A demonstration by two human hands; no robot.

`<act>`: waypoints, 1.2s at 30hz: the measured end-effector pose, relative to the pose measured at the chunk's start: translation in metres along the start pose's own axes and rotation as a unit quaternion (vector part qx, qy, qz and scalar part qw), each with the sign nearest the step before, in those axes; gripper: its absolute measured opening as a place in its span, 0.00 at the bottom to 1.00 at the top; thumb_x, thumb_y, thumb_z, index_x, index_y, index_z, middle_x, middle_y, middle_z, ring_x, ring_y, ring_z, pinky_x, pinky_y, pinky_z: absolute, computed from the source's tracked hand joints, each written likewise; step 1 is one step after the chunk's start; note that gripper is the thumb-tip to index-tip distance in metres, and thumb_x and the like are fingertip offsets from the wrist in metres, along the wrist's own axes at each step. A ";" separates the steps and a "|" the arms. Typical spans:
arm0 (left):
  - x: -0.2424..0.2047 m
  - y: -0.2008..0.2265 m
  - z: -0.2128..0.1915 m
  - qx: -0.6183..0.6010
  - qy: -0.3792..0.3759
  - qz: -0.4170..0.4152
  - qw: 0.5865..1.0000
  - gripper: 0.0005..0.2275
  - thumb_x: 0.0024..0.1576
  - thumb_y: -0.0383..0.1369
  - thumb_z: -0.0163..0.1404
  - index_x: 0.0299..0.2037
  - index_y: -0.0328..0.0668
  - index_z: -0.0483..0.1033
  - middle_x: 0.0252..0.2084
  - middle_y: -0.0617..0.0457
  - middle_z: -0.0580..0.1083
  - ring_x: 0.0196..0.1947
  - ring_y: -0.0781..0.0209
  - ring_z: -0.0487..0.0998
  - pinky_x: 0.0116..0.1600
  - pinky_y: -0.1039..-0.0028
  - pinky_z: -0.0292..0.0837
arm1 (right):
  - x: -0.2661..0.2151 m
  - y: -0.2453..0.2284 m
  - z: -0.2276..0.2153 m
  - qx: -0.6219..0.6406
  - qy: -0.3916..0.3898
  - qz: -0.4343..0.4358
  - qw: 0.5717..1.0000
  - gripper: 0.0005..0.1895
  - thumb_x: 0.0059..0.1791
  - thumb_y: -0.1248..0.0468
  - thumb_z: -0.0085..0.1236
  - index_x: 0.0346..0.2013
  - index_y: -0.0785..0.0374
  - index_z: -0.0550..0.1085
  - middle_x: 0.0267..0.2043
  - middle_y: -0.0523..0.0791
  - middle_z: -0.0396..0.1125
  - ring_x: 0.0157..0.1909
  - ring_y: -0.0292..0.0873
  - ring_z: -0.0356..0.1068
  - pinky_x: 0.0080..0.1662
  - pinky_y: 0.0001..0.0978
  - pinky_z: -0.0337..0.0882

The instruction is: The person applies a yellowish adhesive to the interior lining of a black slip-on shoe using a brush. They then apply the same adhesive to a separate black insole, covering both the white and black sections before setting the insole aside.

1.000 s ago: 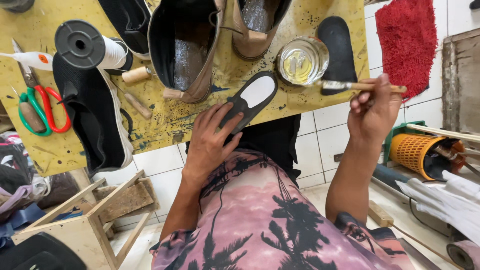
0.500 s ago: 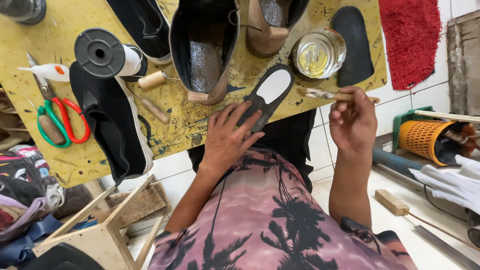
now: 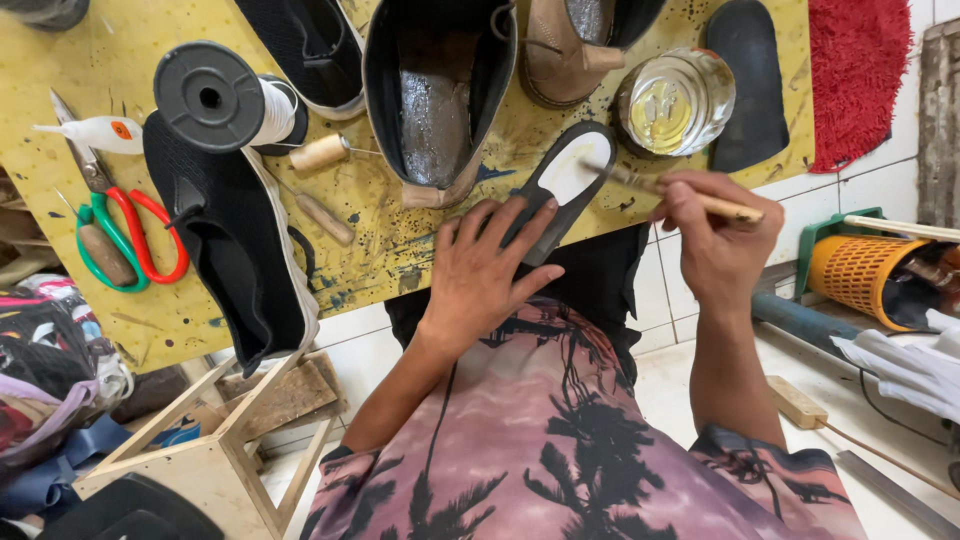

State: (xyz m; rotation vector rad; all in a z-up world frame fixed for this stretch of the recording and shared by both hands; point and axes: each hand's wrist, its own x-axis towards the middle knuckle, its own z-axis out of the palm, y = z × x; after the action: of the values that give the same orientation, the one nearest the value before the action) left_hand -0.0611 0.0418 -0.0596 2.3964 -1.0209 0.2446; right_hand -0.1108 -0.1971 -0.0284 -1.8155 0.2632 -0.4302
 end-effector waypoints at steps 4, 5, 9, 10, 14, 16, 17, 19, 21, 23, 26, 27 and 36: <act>0.000 -0.003 0.008 0.004 -0.002 -0.010 1.000 0.25 0.61 0.57 0.36 0.61 0.57 0.68 0.52 0.52 0.70 0.53 0.53 0.70 0.48 0.65 0.61 | 0.012 -0.015 0.010 -0.122 -0.043 -0.067 0.989 0.04 0.53 0.73 0.59 0.41 0.72 0.78 0.34 0.55 0.71 0.32 0.47 0.72 0.34 0.36 0.69; 0.000 -0.003 0.009 0.010 -0.001 -0.007 1.000 0.24 0.61 0.56 0.36 0.61 0.58 0.68 0.53 0.53 0.69 0.52 0.54 0.70 0.47 0.65 0.61 | 0.012 -0.020 0.011 -0.129 -0.070 -0.070 0.987 0.03 0.52 0.73 0.59 0.39 0.70 0.79 0.31 0.53 0.71 0.30 0.48 0.71 0.34 0.37 0.69; -0.003 -0.004 0.011 0.029 0.016 0.007 0.999 0.22 0.62 0.54 0.35 0.59 0.58 0.69 0.52 0.54 0.68 0.52 0.57 0.69 0.47 0.68 0.58 | 0.016 -0.023 0.006 -0.140 -0.097 -0.072 0.983 0.02 0.51 0.74 0.59 0.36 0.69 0.79 0.29 0.53 0.70 0.30 0.50 0.70 0.35 0.41 0.68; -0.002 -0.005 0.012 0.029 0.016 0.008 0.999 0.22 0.62 0.54 0.35 0.59 0.58 0.69 0.52 0.54 0.68 0.52 0.57 0.69 0.47 0.68 0.58 | 0.020 -0.023 0.008 -0.140 -0.096 -0.072 0.983 0.02 0.51 0.74 0.59 0.36 0.69 0.79 0.29 0.53 0.70 0.30 0.50 0.70 0.35 0.41 0.68; -0.002 -0.006 0.013 0.049 0.028 0.011 0.998 0.19 0.62 0.51 0.40 0.57 0.58 0.71 0.53 0.55 0.68 0.52 0.58 0.70 0.47 0.68 0.59 | 0.019 -0.027 0.018 -0.180 -0.125 -0.111 0.969 0.04 0.51 0.72 0.59 0.39 0.67 0.80 0.29 0.53 0.70 0.32 0.56 0.71 0.33 0.41 0.67; -0.003 -0.007 0.011 0.042 0.026 0.013 0.999 0.18 0.61 0.51 0.41 0.56 0.57 0.71 0.53 0.55 0.69 0.52 0.58 0.70 0.48 0.68 0.60 | 0.017 -0.027 0.017 -0.190 -0.146 -0.097 0.966 0.04 0.50 0.71 0.61 0.38 0.63 0.80 0.26 0.50 0.69 0.31 0.54 0.72 0.33 0.38 0.68; -0.004 -0.008 0.010 0.037 0.020 0.018 0.999 0.18 0.61 0.50 0.42 0.56 0.57 0.71 0.54 0.55 0.68 0.52 0.58 0.70 0.48 0.68 0.60 | 0.019 -0.024 0.013 -0.170 -0.142 -0.090 0.971 0.02 0.50 0.72 0.61 0.36 0.65 0.80 0.26 0.51 0.69 0.31 0.54 0.71 0.33 0.41 0.67; -0.004 -0.009 0.007 0.031 0.013 0.022 0.999 0.18 0.61 0.50 0.43 0.57 0.56 0.71 0.54 0.54 0.68 0.53 0.58 0.70 0.48 0.69 0.59 | 0.023 -0.021 0.010 -0.151 -0.137 -0.082 0.976 0.02 0.49 0.72 0.61 0.35 0.67 0.79 0.25 0.53 0.69 0.30 0.53 0.71 0.34 0.43 0.67; -0.003 -0.008 0.004 0.017 0.005 0.023 1.000 0.18 0.60 0.48 0.47 0.56 0.54 0.71 0.54 0.52 0.68 0.53 0.57 0.70 0.50 0.69 0.60 | 0.030 -0.022 0.011 -0.178 -0.123 -0.124 0.968 0.03 0.53 0.73 0.59 0.39 0.69 0.80 0.29 0.53 0.71 0.31 0.56 0.70 0.35 0.43 0.67; -0.001 -0.008 0.000 0.006 -0.005 0.025 1.000 0.18 0.59 0.48 0.49 0.56 0.52 0.71 0.55 0.52 0.68 0.54 0.56 0.70 0.50 0.68 0.60 | 0.022 -0.025 0.016 -0.174 -0.145 -0.111 0.968 0.03 0.52 0.71 0.59 0.37 0.66 0.80 0.27 0.52 0.70 0.31 0.56 0.70 0.34 0.42 0.67; -0.002 -0.011 -0.004 -0.013 -0.021 0.030 0.999 0.20 0.57 0.47 0.52 0.56 0.50 0.70 0.56 0.50 0.68 0.55 0.54 0.69 0.51 0.67 0.61 | 0.020 -0.022 0.013 -0.170 -0.160 -0.103 0.967 0.01 0.51 0.69 0.61 0.35 0.64 0.79 0.25 0.51 0.69 0.29 0.55 0.70 0.33 0.42 0.67; -0.003 -0.011 -0.005 -0.022 -0.028 0.034 0.999 0.21 0.56 0.47 0.53 0.56 0.50 0.69 0.56 0.49 0.67 0.56 0.53 0.69 0.52 0.67 0.61 | 0.021 -0.021 0.010 -0.170 -0.153 -0.107 0.968 0.01 0.51 0.70 0.62 0.35 0.65 0.79 0.25 0.51 0.69 0.28 0.54 0.69 0.33 0.42 0.67; -0.010 -0.015 0.004 -0.023 -0.015 0.031 0.999 0.18 0.55 0.45 0.53 0.54 0.53 0.71 0.57 0.52 0.68 0.57 0.54 0.70 0.54 0.68 0.63 | 0.004 -0.023 0.011 -0.241 -0.101 -0.164 0.951 0.03 0.52 0.70 0.59 0.35 0.66 0.79 0.27 0.50 0.69 0.26 0.53 0.67 0.31 0.41 0.68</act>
State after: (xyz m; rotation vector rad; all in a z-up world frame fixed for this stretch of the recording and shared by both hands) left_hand -0.0570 0.0543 -0.0728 2.3366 -1.1036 0.2048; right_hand -0.1033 -0.1827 -0.0084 -2.3811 -0.0894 -0.4301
